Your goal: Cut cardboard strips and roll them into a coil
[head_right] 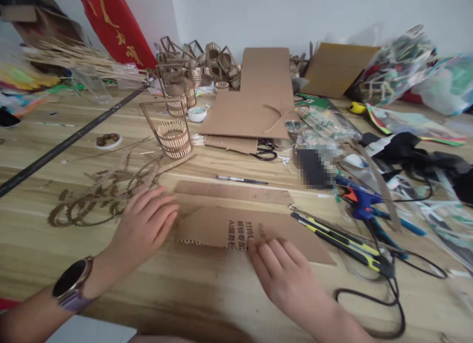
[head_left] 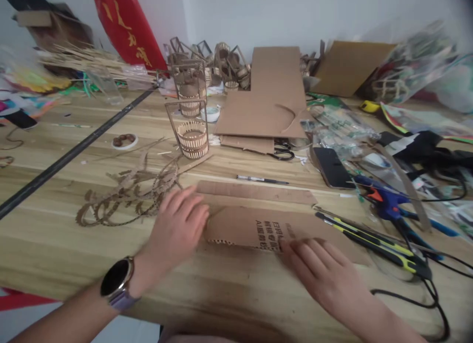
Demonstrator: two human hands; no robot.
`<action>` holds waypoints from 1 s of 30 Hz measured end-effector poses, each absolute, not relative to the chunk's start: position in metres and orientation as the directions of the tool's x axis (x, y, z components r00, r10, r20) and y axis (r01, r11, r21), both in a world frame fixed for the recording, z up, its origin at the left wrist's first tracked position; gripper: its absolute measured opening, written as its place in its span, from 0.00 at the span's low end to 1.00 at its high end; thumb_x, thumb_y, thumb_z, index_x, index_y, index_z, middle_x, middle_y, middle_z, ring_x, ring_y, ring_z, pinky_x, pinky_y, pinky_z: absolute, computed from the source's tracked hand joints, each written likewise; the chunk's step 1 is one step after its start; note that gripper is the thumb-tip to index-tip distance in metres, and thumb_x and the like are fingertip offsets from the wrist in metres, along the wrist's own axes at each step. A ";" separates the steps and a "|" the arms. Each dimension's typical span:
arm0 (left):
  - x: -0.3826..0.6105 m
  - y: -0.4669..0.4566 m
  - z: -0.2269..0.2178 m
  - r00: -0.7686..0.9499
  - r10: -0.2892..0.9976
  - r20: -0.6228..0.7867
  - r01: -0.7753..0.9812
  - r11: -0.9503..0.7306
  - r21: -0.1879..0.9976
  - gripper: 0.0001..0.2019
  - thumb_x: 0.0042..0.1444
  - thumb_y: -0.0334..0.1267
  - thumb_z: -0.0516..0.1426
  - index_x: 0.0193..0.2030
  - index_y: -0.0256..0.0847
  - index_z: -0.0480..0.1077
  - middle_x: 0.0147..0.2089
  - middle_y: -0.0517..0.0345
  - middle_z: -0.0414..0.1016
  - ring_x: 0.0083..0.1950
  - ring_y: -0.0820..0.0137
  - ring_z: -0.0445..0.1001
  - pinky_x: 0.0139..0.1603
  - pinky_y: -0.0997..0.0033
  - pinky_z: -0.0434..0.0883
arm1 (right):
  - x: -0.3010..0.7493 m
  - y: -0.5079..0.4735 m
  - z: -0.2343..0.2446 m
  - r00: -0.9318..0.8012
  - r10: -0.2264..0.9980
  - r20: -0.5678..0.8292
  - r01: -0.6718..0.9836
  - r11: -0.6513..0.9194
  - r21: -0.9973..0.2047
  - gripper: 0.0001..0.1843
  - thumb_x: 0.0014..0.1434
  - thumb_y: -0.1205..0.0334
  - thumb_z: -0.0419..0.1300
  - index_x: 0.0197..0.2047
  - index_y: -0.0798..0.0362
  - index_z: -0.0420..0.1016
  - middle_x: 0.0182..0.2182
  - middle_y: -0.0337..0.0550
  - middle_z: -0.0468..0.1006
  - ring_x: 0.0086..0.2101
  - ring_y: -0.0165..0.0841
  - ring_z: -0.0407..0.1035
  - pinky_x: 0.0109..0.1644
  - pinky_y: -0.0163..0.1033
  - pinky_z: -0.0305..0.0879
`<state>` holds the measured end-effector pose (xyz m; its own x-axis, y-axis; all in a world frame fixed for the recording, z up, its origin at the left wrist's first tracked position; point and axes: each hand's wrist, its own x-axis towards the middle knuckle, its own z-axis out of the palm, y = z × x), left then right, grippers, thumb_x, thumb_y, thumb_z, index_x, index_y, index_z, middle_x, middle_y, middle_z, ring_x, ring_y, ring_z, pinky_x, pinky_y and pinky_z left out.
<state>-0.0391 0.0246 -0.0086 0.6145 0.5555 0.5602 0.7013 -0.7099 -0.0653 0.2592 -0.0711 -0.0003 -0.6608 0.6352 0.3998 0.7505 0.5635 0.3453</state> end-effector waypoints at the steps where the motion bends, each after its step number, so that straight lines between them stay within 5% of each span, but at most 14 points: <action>1: -0.032 0.018 -0.005 0.667 0.481 0.570 0.622 -0.780 -0.070 0.09 0.67 0.32 0.52 0.46 0.33 0.72 0.47 0.45 0.78 0.56 0.55 0.71 0.58 0.49 0.68 | 0.256 -0.072 -0.006 -0.674 0.628 0.389 0.738 0.593 0.323 0.16 0.65 0.77 0.46 0.44 0.61 0.75 0.28 0.45 0.76 0.29 0.36 0.69 0.36 0.43 0.64; 4: -0.008 0.005 -0.007 0.814 0.287 0.506 0.401 -0.907 -0.131 0.14 0.69 0.42 0.51 0.49 0.33 0.71 0.48 0.44 0.77 0.51 0.57 0.73 0.50 0.56 0.73 | 0.252 -0.071 -0.018 -0.695 0.611 0.381 0.715 0.644 0.273 0.18 0.66 0.76 0.45 0.44 0.61 0.77 0.28 0.46 0.77 0.30 0.36 0.70 0.39 0.43 0.67; 8: 0.007 0.005 -0.025 0.905 0.288 0.314 0.340 -0.932 -0.123 0.09 0.68 0.38 0.53 0.40 0.34 0.71 0.37 0.51 0.75 0.37 0.64 0.71 0.35 0.64 0.72 | 0.256 -0.068 -0.025 -0.707 0.588 0.392 0.694 0.683 0.227 0.17 0.66 0.75 0.47 0.45 0.60 0.77 0.30 0.48 0.78 0.32 0.37 0.72 0.41 0.44 0.70; 14: 0.006 0.011 -0.035 0.911 0.182 0.370 0.265 -0.946 -0.188 0.08 0.66 0.26 0.52 0.37 0.34 0.71 0.35 0.53 0.75 0.35 0.67 0.70 0.35 0.66 0.70 | 0.259 -0.064 -0.027 -0.674 0.625 0.393 0.706 0.702 0.095 0.16 0.67 0.74 0.47 0.44 0.60 0.77 0.30 0.47 0.78 0.31 0.36 0.71 0.40 0.43 0.72; 18: 0.007 0.015 -0.034 0.913 0.245 0.327 0.287 -0.954 -0.086 0.10 0.67 0.27 0.51 0.35 0.35 0.71 0.33 0.55 0.73 0.33 0.67 0.67 0.33 0.66 0.69 | 0.263 -0.056 -0.027 -0.612 0.707 0.353 0.731 0.677 -0.088 0.15 0.70 0.67 0.49 0.41 0.56 0.78 0.30 0.45 0.77 0.32 0.36 0.70 0.38 0.43 0.72; 21: 0.008 0.021 -0.038 0.893 0.303 0.333 0.315 -0.949 0.018 0.10 0.68 0.31 0.51 0.36 0.37 0.72 0.38 0.53 0.74 0.39 0.66 0.69 0.40 0.65 0.72 | 0.267 -0.046 -0.024 -0.582 0.735 0.348 0.692 0.672 -0.264 0.13 0.70 0.63 0.53 0.39 0.53 0.77 0.36 0.47 0.78 0.44 0.39 0.72 0.48 0.45 0.72; 24: 0.005 0.025 -0.044 0.868 0.350 0.353 0.338 -0.936 0.095 0.05 0.65 0.32 0.56 0.38 0.41 0.73 0.53 0.49 0.74 0.56 0.58 0.68 0.56 0.53 0.71 | 0.272 -0.036 -0.020 -0.611 0.729 0.309 0.639 0.685 -0.350 0.12 0.69 0.62 0.54 0.37 0.52 0.77 0.40 0.48 0.78 0.48 0.38 0.71 0.50 0.44 0.72; 30: 0.003 0.025 -0.052 0.883 0.306 0.357 0.297 -0.951 0.080 0.04 0.65 0.32 0.56 0.41 0.40 0.73 0.59 0.49 0.74 0.62 0.55 0.66 0.64 0.45 0.67 | 0.280 -0.037 -0.023 -0.667 0.682 0.300 0.660 0.727 -0.188 0.16 0.70 0.54 0.51 0.40 0.53 0.77 0.38 0.47 0.79 0.41 0.36 0.74 0.45 0.42 0.72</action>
<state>0.0030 0.0246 -0.0517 0.8826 0.3061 0.3568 0.2974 -0.9514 0.0804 0.2798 -0.0371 -0.0230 -0.6667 0.6824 0.2997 0.6599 0.7274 -0.1884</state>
